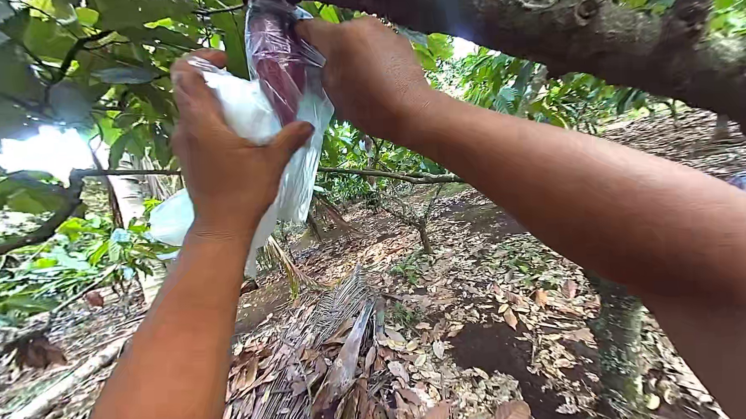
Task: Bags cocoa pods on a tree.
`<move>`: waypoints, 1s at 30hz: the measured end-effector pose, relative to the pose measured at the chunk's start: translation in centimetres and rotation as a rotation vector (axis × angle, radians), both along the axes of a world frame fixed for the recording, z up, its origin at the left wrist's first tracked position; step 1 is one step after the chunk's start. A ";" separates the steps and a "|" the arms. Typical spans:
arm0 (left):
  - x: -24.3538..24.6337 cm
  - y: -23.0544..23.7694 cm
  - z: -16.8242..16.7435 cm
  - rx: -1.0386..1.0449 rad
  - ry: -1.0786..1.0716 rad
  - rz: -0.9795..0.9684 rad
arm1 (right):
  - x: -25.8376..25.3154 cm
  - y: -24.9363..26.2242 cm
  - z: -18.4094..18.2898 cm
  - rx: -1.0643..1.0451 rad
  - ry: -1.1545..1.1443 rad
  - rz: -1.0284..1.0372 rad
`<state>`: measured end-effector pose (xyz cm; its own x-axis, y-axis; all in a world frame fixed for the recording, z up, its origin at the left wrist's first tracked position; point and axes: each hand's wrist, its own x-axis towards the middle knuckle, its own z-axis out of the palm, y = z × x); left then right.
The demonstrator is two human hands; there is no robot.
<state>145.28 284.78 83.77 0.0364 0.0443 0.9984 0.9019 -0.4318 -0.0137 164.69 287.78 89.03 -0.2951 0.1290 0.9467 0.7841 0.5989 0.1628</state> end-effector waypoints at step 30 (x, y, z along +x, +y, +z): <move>-1.6 2.4 -11.2 -0.193 -0.245 -0.141 | 2.8 8.3 -14.0 -0.988 0.366 1.584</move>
<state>143.73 287.21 72.55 -0.1838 0.2447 0.9520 0.7995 -0.5262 0.2896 167.53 296.09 75.00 -0.4982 0.4370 0.7489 -0.5897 0.4624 -0.6621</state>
